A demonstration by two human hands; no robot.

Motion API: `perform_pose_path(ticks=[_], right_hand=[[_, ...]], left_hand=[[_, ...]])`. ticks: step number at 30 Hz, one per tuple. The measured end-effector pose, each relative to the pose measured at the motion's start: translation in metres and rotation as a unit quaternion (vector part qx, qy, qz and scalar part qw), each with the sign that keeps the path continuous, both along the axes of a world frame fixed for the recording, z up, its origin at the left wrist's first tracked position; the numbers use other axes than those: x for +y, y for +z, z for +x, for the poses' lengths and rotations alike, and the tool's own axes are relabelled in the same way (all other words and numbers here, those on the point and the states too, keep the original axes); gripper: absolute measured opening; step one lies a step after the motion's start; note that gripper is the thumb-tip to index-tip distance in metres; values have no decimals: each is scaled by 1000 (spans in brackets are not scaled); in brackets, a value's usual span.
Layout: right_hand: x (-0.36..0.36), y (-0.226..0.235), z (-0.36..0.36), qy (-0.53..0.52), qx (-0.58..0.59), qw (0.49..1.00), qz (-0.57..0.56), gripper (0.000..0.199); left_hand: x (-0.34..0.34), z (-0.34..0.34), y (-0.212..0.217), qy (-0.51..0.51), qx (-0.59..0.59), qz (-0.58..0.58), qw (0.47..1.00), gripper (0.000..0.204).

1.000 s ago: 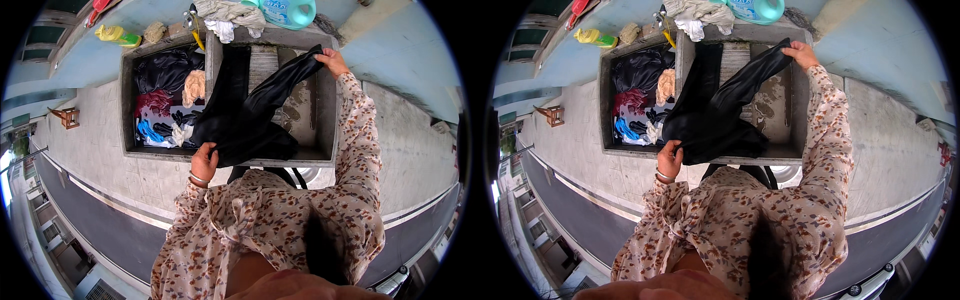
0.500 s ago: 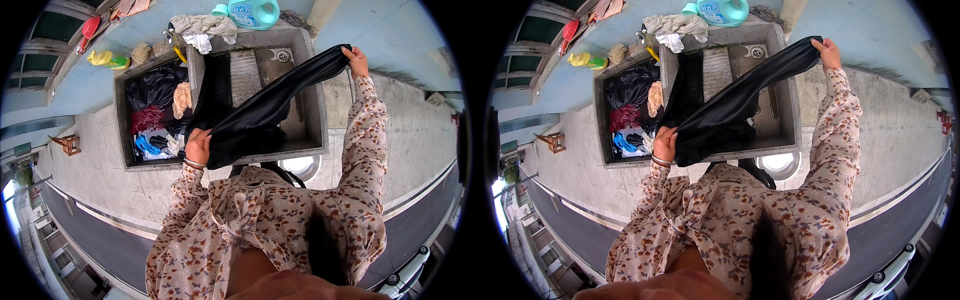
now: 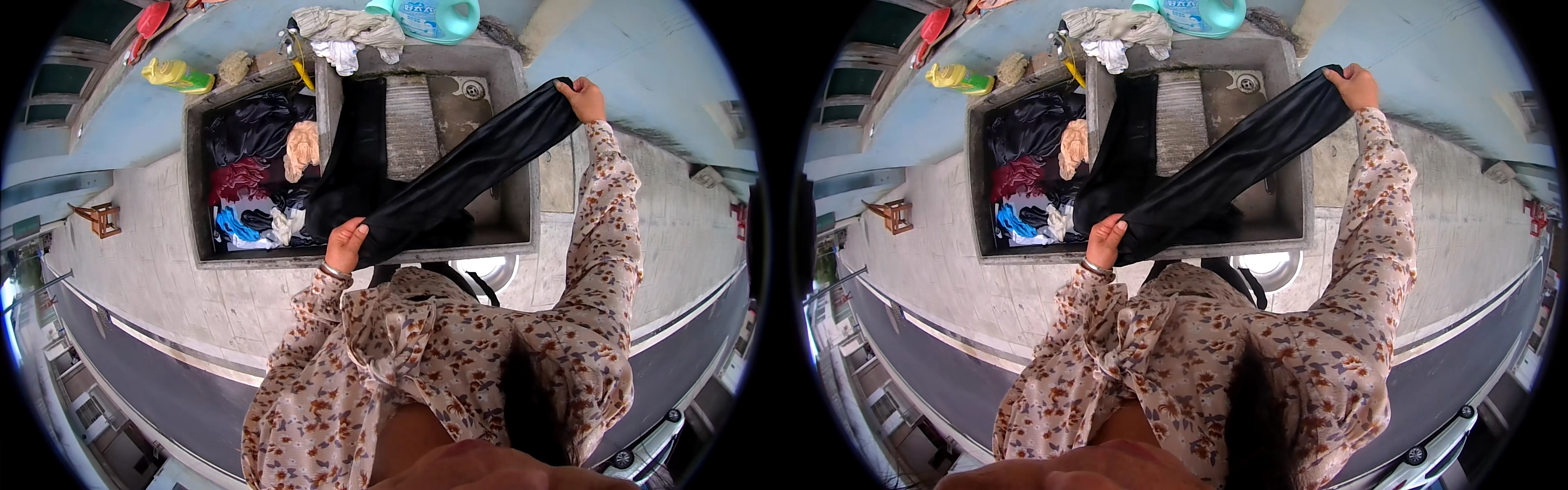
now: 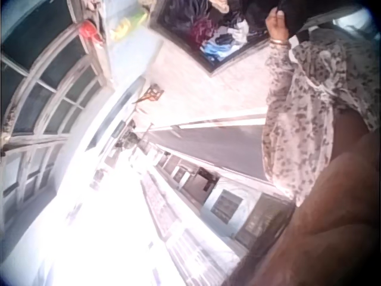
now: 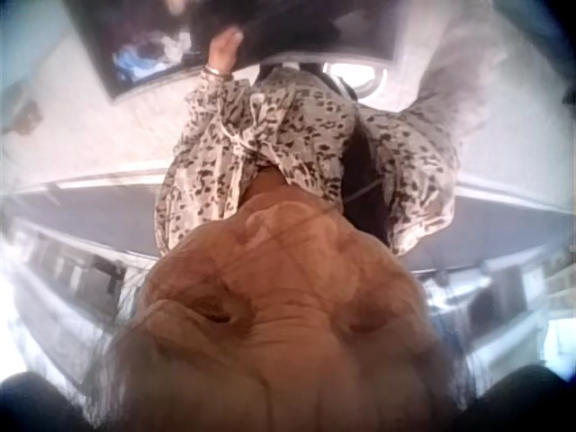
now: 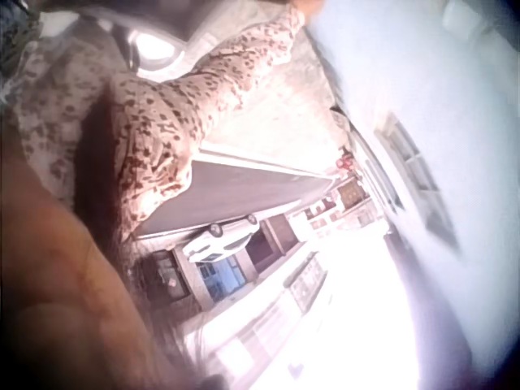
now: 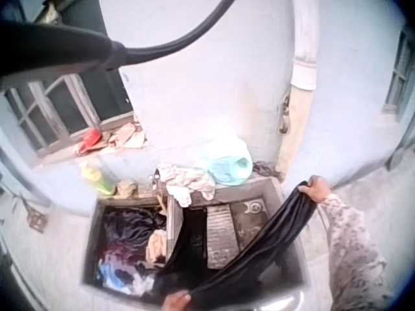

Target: The person pours detergent from a bottle onto black trousers in a concrete sink and rubs the fabric to wash it.

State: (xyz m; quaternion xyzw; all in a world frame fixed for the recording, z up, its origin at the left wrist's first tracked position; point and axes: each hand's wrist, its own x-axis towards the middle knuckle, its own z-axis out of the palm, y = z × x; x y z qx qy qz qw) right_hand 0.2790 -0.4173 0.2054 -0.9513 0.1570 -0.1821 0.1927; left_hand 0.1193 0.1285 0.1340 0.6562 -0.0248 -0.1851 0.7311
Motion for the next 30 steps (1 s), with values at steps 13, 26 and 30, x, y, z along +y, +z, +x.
perform_pose_path(ticks=[13, 26, 30], right_hand=[[206, -93, 82, 203, 143, 947, 202, 62], [275, -123, -41, 1, 222, 743, 631, 27], [249, -87, -11, 65, -26, 758, 648, 22]], left_hand=[[14, -8, -9, 238, 255, -249, 904, 14], [10, 30, -17, 111, 206, -76, 969, 24], [-7, 37, -5, 125, 205, -109, 965, 29]])
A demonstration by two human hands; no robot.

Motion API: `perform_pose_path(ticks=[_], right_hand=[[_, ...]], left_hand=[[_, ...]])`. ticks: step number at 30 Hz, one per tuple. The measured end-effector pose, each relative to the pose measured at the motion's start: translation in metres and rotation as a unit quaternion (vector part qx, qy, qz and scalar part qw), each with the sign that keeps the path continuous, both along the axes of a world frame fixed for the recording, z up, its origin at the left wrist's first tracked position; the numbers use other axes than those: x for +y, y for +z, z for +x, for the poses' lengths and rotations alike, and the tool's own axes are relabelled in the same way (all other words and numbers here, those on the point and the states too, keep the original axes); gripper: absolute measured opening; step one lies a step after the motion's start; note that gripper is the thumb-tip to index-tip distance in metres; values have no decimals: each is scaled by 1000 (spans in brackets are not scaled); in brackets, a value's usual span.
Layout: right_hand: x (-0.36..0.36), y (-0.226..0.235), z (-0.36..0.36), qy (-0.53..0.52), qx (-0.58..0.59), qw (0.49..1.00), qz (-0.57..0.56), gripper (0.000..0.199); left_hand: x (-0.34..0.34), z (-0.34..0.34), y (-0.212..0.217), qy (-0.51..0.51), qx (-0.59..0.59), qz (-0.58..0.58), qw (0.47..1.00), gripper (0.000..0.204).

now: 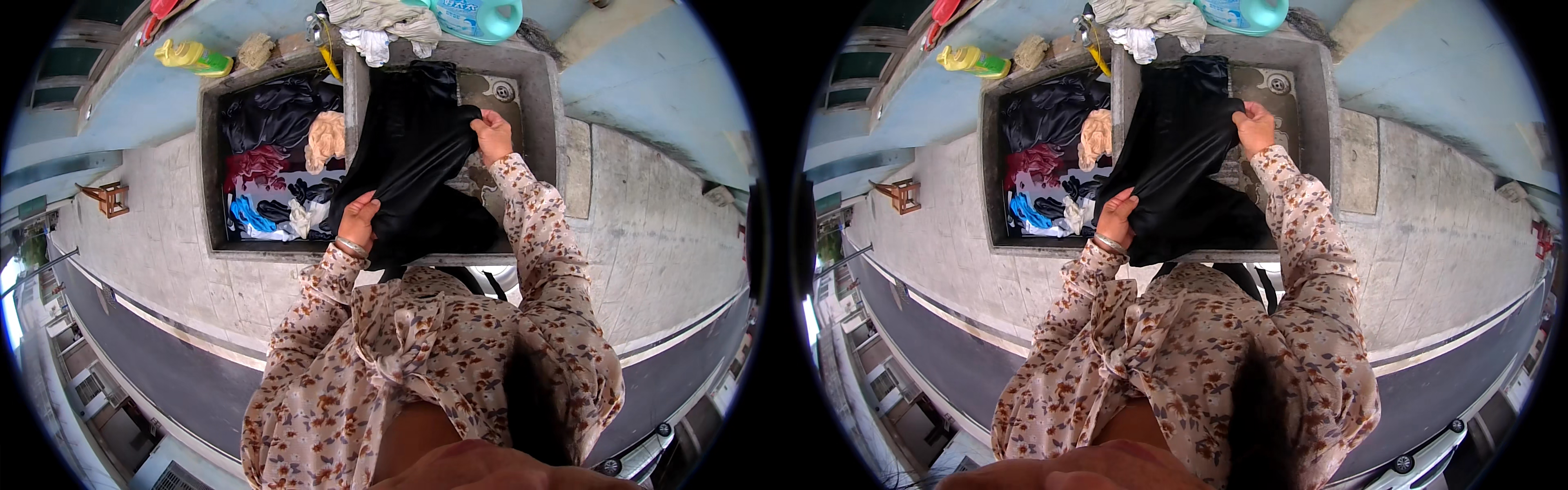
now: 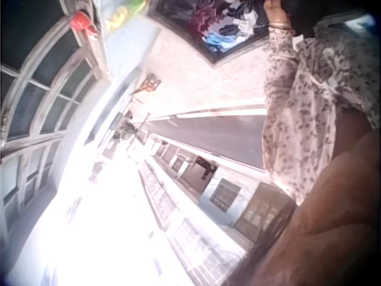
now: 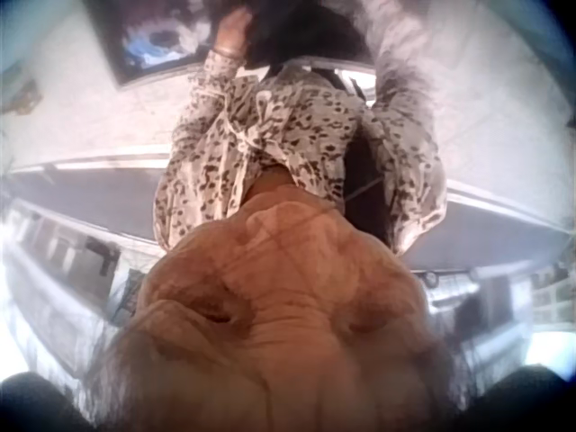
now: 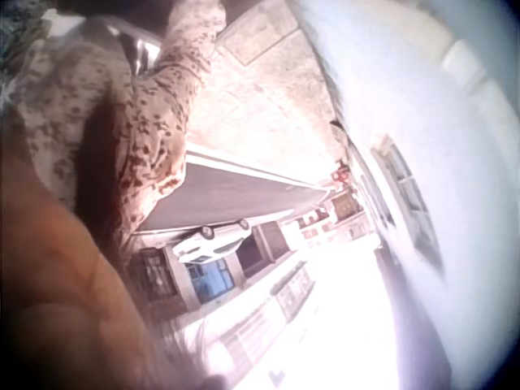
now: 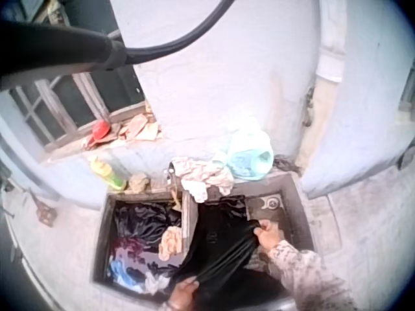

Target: The person pours detergent from a bottle onto black trousers in a concrete sink and rubs the fabric to wash it.

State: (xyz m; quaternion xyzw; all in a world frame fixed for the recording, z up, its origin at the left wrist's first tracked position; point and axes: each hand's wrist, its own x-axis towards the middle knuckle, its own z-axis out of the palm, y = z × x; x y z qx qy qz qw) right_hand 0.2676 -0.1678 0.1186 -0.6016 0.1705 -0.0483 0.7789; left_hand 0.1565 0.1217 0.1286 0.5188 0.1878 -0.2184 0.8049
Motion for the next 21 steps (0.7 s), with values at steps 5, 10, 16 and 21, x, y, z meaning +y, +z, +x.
perform_pose_path(ticks=[5, 10, 16, 21], right_hand=[[-13, -9, -12, 19, 258, 951, 169, 38], [-26, 16, 64, 74, 21, 969, 235, 59], [-16, 0, 57, 70, 152, 980, -103, 70], [-20, -117, -44, 261, 219, 840, -422, 75]], left_hand=[[4, 6, -24, -62, 33, 13, 997, 25], [-24, 80, 18, -63, -117, 54, 990, 36], [-38, 156, -45, -40, -3, 45, 998, 44], [-50, 142, -106, -160, 41, 385, 908, 73]])
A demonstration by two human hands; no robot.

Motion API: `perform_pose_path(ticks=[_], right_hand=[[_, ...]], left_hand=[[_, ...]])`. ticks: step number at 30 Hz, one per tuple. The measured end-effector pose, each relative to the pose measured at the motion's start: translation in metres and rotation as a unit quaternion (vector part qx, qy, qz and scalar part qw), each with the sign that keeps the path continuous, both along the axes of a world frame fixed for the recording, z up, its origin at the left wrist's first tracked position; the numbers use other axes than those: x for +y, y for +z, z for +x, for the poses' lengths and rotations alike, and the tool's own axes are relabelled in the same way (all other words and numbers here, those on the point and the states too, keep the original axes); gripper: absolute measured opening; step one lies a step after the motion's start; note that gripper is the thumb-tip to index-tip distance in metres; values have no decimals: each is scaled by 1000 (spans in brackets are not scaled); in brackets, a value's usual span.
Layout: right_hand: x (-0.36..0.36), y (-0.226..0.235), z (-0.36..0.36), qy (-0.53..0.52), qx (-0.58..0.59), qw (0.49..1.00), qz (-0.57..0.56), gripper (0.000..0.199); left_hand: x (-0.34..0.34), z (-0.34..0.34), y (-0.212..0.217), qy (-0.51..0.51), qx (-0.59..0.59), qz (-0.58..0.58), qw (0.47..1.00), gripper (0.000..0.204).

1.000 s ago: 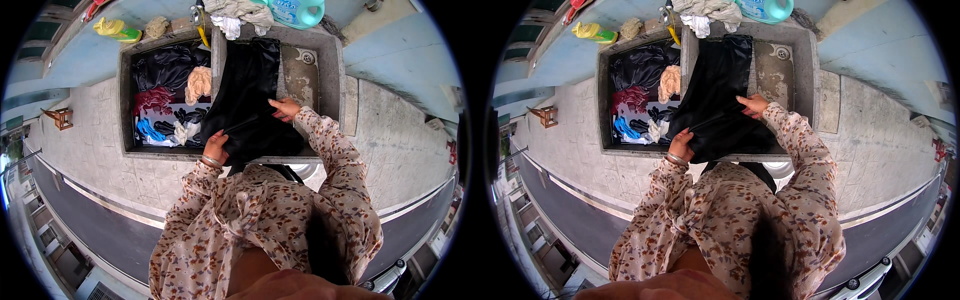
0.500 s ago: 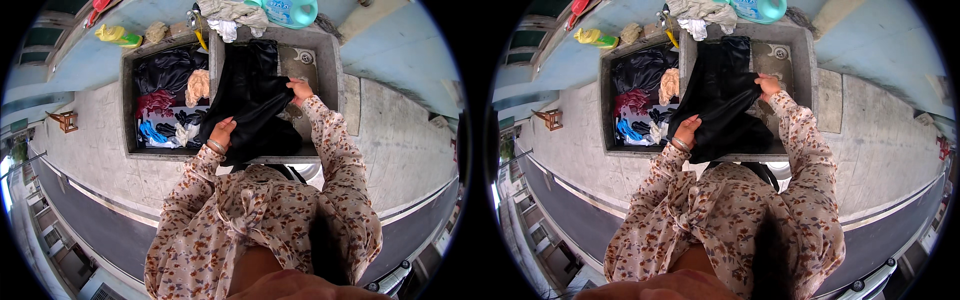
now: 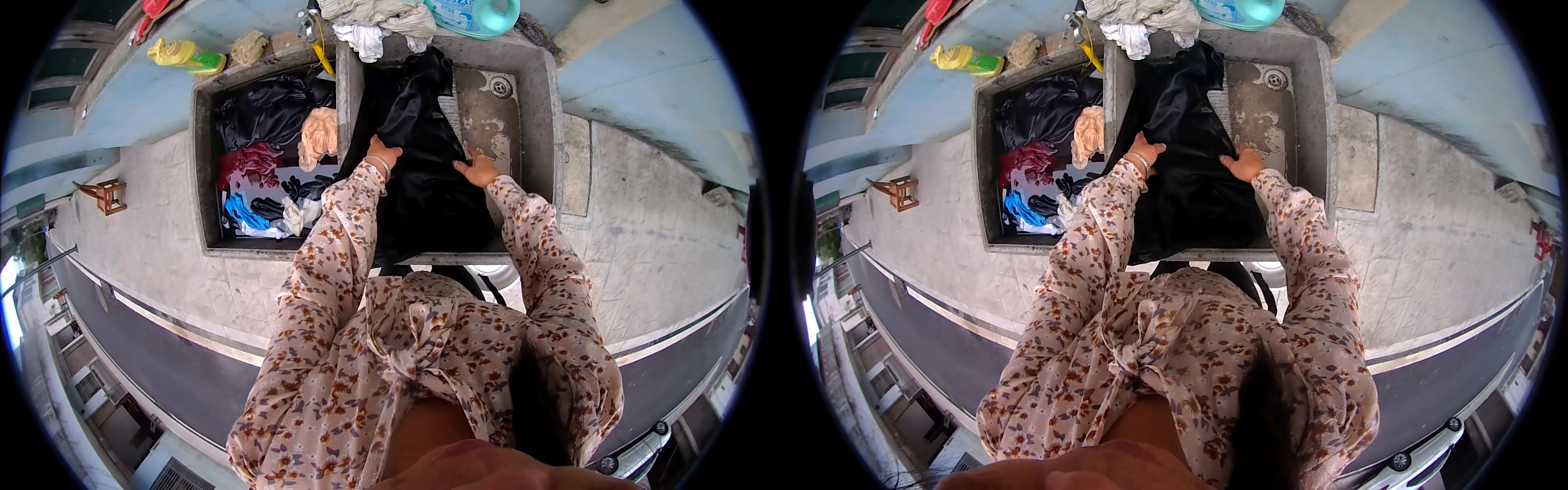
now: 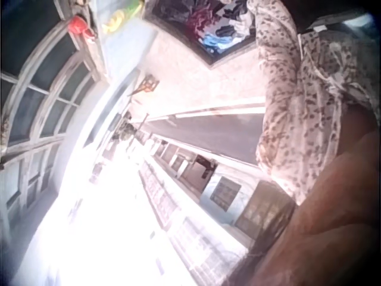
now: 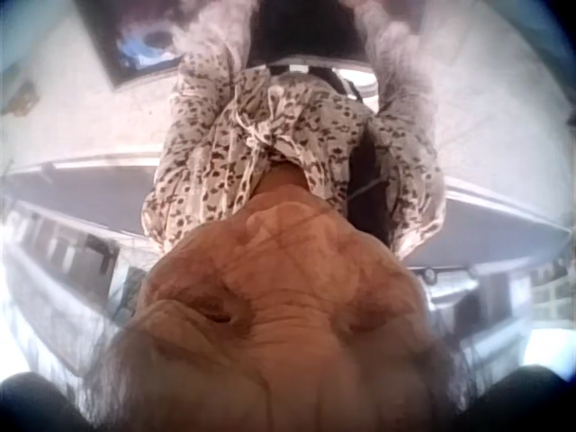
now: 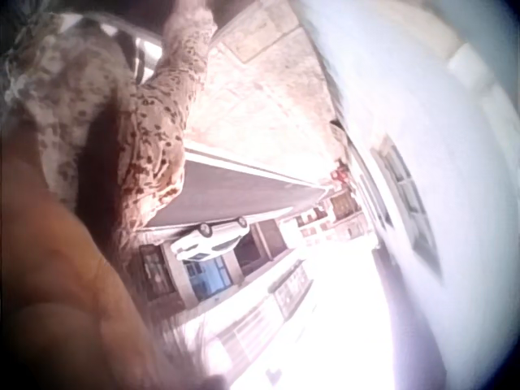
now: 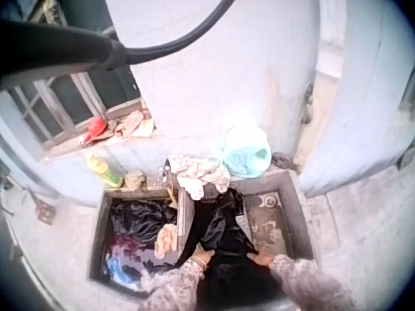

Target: The person pours detergent from a bottle onto black trousers in a concrete sink and rubs the fabric to wash it.

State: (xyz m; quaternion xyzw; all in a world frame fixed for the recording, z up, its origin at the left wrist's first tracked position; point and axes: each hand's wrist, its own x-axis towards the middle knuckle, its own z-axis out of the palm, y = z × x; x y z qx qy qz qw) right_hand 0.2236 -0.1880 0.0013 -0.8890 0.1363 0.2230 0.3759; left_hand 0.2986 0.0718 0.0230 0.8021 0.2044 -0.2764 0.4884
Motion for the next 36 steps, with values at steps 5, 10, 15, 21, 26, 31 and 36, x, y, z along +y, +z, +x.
perform_pose_path(ticks=[5, 10, 15, 21, 26, 31, 36], right_hand=[[10, 40, -38, -75, -32, 988, 131, 68], [31, 53, -83, -297, -147, 912, 242, 63], [9, 14, -78, -369, -10, 889, 273, 75], [-8, 35, -102, -130, 37, 934, 330, 70], [1, 57, -87, -195, 29, 859, 472, 47], [2, 79, -82, -286, 114, 777, 549, 31], [11, 6, -97, 16, 46, 998, 27, 59]], left_hand=[[6, 2, 0, -21, -53, -201, 978, 65], [-11, 10, 37, -35, -142, -416, 898, 64], [-19, -9, 51, -216, -122, 114, 962, 81], [16, -145, 182, -532, -279, 218, 769, 86], [64, -171, 139, -526, -291, 354, 717, 60], [91, -79, 132, -356, -422, 304, 777, 33], [103, -25, 75, -242, -405, 429, 770, 32]])
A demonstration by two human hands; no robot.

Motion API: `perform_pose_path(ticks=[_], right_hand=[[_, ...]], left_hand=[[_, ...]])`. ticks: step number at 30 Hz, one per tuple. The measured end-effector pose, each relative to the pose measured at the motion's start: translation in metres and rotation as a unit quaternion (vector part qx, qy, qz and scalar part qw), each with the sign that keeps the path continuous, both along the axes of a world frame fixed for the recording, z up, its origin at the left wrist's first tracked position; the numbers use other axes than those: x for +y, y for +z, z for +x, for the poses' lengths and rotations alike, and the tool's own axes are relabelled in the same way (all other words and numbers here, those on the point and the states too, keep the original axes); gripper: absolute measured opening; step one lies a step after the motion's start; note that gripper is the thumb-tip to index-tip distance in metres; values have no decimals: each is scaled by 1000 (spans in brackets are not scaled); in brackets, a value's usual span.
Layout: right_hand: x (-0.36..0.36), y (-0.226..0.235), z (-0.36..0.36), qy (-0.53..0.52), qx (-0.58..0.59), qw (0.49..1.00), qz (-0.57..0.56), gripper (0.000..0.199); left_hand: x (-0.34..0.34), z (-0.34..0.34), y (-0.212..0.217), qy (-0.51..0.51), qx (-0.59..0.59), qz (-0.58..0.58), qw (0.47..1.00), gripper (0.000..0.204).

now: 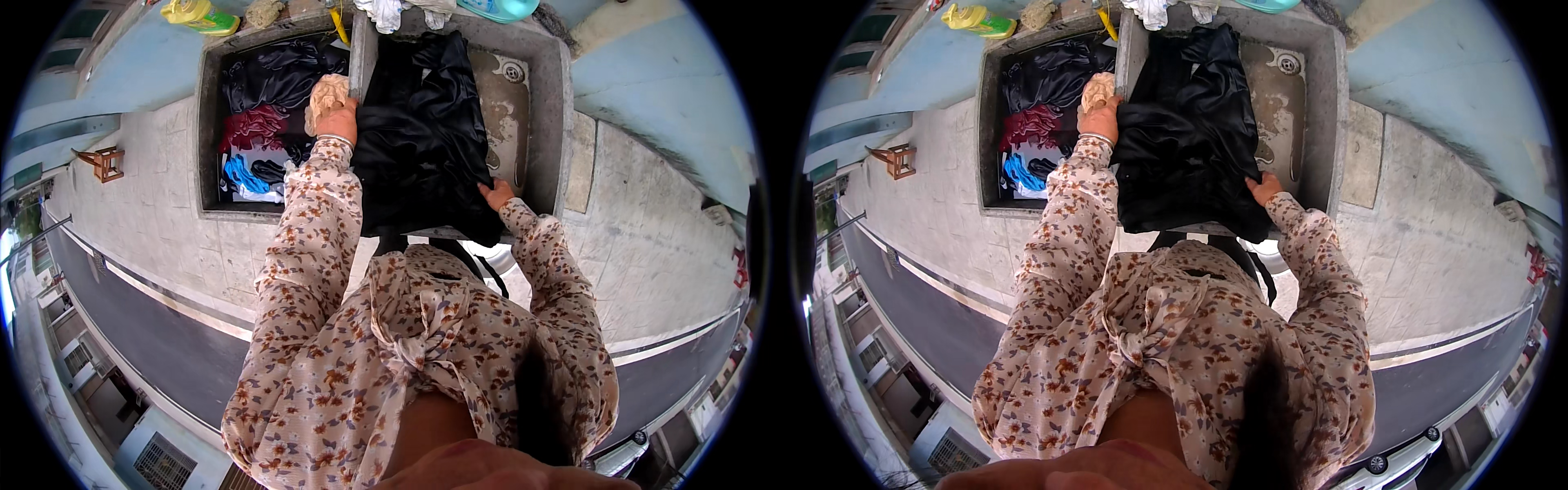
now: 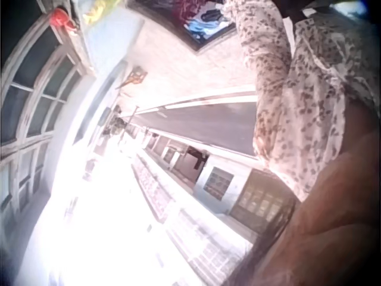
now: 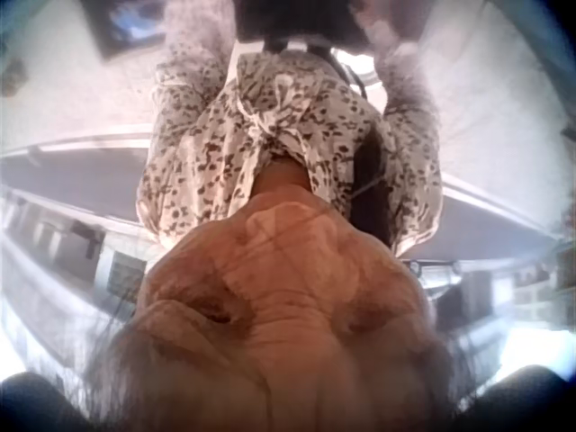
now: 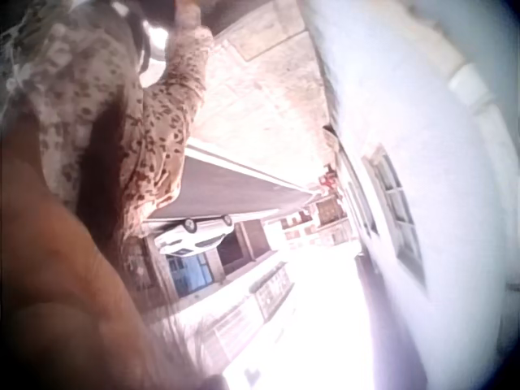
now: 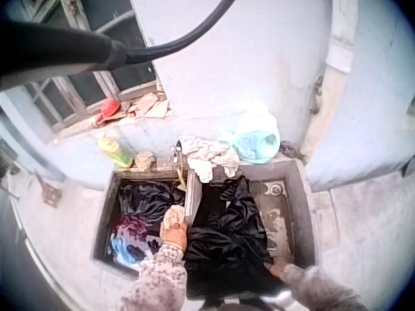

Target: The person pours detergent from a bottle onto black trousers in a concrete sink and rubs the fabric to wash it.

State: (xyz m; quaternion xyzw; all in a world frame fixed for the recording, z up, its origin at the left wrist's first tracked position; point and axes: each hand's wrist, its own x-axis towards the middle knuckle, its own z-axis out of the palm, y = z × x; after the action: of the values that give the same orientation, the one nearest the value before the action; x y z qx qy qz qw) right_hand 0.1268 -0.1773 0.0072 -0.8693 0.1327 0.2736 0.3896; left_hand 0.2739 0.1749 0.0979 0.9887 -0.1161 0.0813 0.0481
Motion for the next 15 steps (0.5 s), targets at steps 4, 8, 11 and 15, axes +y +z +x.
perform_pose_path(ticks=[4, 8, 11, 15], right_hand=[[4, 19, -6, 3, -51, 997, -62, 64], [21, 58, -8, 77, -341, 927, -138, 64], [42, 82, -12, 255, -312, 912, -78, 65], [77, 98, -10, 339, -184, 912, -138, 75]], left_hand=[[-22, -37, 38, -21, -56, -15, 998, 48], [-30, -98, 82, -161, -26, -160, 973, 63], [-24, -141, 38, -317, 255, -190, 894, 67], [-43, -171, 11, -180, 319, 62, 929, 91]])
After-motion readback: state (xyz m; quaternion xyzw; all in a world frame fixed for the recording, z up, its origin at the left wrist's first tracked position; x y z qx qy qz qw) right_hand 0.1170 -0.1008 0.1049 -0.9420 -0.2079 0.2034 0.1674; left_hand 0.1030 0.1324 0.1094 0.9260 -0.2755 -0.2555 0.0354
